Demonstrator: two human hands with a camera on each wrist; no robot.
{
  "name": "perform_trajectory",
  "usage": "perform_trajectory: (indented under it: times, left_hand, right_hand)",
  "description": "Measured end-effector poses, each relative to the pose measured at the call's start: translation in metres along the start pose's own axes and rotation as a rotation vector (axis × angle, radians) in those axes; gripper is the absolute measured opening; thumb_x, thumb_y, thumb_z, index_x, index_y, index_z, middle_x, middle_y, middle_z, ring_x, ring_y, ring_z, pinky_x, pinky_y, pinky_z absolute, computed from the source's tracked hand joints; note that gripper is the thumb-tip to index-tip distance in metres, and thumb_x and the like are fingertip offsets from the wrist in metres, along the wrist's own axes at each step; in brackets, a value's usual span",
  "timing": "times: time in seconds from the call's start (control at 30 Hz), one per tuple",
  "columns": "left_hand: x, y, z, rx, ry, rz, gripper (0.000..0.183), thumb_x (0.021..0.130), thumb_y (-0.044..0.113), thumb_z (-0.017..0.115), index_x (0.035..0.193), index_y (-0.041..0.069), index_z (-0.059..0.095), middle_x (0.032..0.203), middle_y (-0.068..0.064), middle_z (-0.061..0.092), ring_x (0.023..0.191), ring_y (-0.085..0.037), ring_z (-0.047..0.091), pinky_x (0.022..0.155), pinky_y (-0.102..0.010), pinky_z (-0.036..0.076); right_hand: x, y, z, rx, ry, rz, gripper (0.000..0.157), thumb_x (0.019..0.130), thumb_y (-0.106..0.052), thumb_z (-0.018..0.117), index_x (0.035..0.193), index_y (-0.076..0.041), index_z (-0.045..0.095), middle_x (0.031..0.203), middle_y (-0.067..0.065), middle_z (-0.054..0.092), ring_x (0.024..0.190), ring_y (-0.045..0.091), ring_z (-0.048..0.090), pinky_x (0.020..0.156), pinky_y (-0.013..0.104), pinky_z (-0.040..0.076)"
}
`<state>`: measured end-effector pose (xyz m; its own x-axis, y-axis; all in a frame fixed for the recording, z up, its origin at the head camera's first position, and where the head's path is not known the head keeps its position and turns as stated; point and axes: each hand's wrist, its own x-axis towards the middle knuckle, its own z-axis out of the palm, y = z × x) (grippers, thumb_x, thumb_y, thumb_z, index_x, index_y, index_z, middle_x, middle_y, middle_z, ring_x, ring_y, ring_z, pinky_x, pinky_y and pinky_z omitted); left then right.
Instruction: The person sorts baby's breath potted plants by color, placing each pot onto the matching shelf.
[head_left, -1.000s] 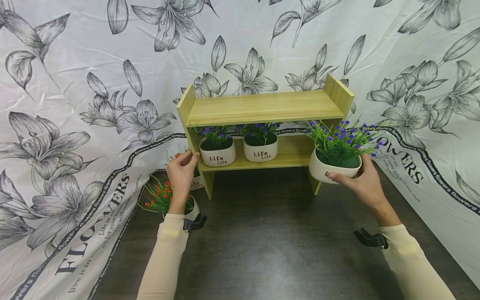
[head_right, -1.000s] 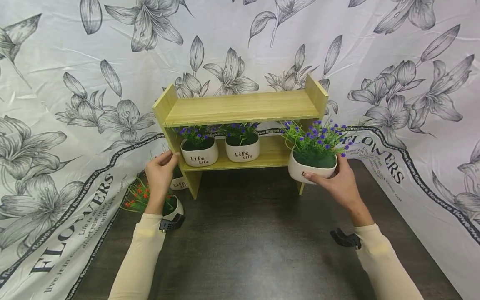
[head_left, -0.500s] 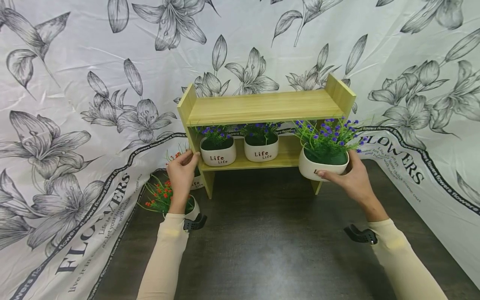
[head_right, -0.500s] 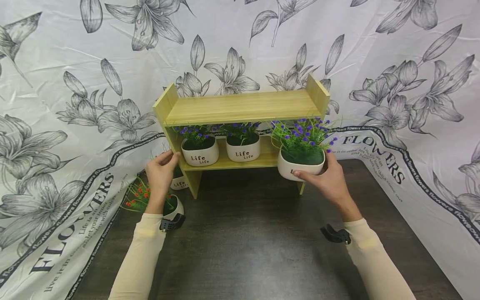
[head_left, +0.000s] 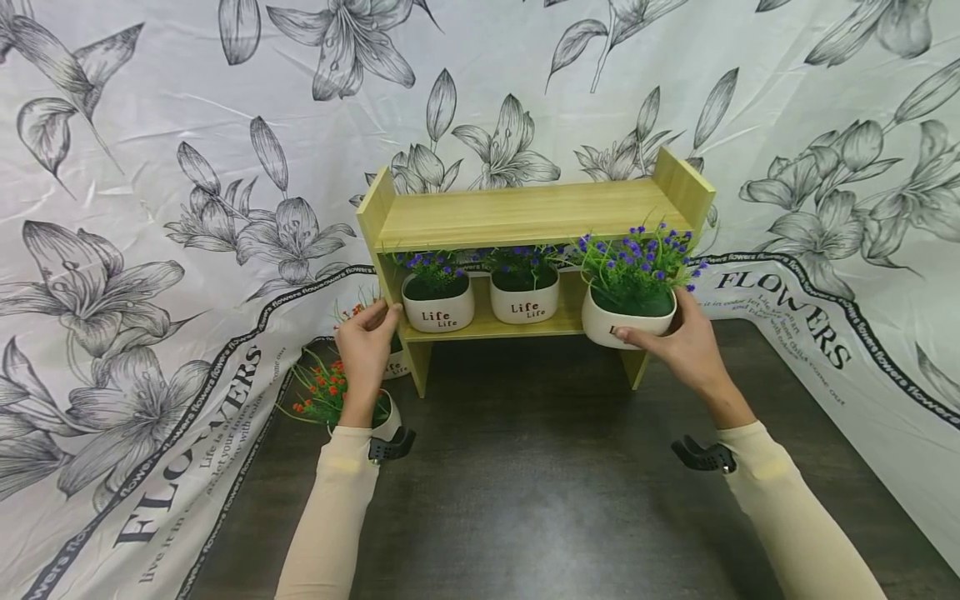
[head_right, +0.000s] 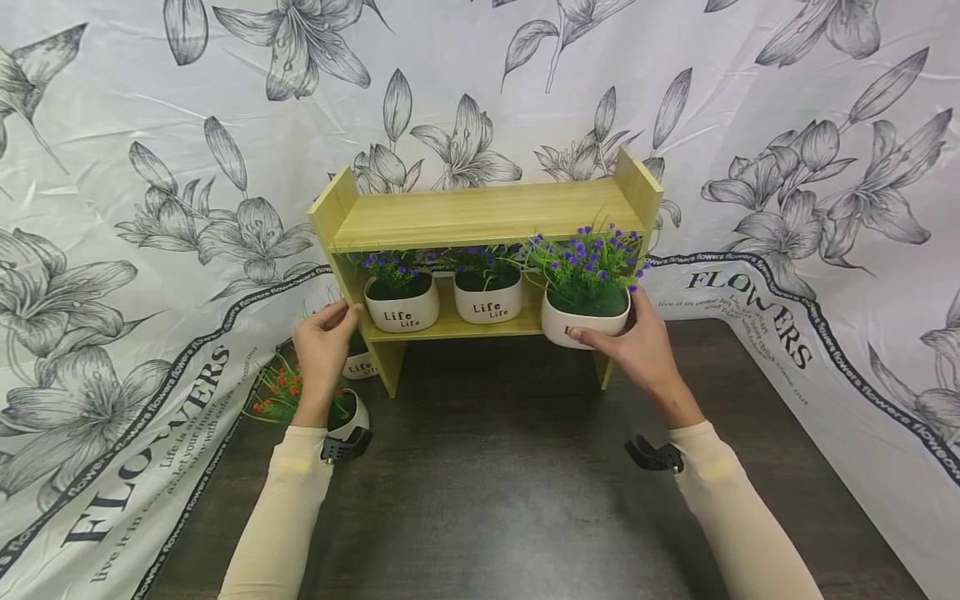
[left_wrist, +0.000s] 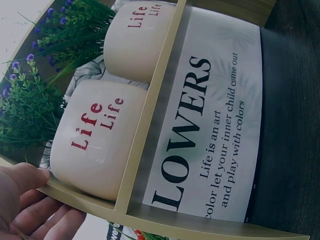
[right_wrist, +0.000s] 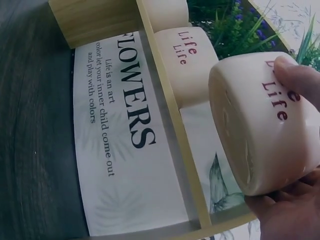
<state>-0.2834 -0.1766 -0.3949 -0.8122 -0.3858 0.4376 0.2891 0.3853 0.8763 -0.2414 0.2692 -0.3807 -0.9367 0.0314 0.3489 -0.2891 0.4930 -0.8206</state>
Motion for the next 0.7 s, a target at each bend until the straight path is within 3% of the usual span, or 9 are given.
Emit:
perform_trajectory:
  times: [0.2, 0.5, 0.57, 0.7]
  left_hand:
    - [0.000, 0.000, -0.001, 0.006, 0.002, -0.001, 0.035, 0.098, 0.031, 0.080, 0.125, 0.008, 0.081, 0.116, -0.016, 0.081, 0.106, -0.028, 0.080, 0.075, -0.007, 0.055]
    - [0.000, -0.001, 0.000, -0.001, 0.002, 0.001, 0.036, 0.098, 0.030, 0.081, 0.125, 0.006, 0.080, 0.116, -0.017, 0.080, 0.106, -0.031, 0.080, 0.073, -0.004, 0.053]
    - [0.000, -0.001, 0.000, 0.000, 0.003, 0.002, 0.036, 0.098, 0.030, 0.080, 0.125, 0.006, 0.080, 0.117, -0.017, 0.080, 0.107, -0.031, 0.080, 0.073, -0.004, 0.053]
    - [0.000, -0.001, 0.000, -0.004, 0.003, 0.007, 0.036, 0.098, 0.028, 0.081, 0.126, 0.005, 0.079, 0.117, -0.018, 0.080, 0.106, -0.030, 0.080, 0.073, -0.003, 0.052]
  right_hand:
    - [0.005, -0.001, 0.009, 0.062, 0.032, 0.011, 0.106, 0.087, -0.028, 0.091, 0.166, -0.014, 0.021, 0.157, 0.019, 0.049, 0.129, 0.034, 0.061, 0.082, 0.011, 0.052]
    - [0.008, 0.000, 0.020, -0.038, 0.102, -0.025, 0.093, 0.085, -0.040, 0.092, 0.162, -0.023, 0.043, 0.146, 0.012, 0.063, 0.126, 0.029, 0.066, 0.082, 0.010, 0.049]
    - [0.008, -0.001, 0.023, -0.083, 0.127, -0.045, 0.090, 0.085, -0.041, 0.092, 0.160, -0.022, 0.047, 0.143, 0.012, 0.064, 0.122, 0.029, 0.066, 0.081, 0.015, 0.049]
    - [0.008, -0.002, 0.032, -0.158, 0.188, -0.076, 0.092, 0.083, -0.041, 0.094, 0.159, -0.013, 0.049, 0.143, 0.017, 0.059, 0.116, 0.031, 0.059, 0.086, 0.037, 0.051]
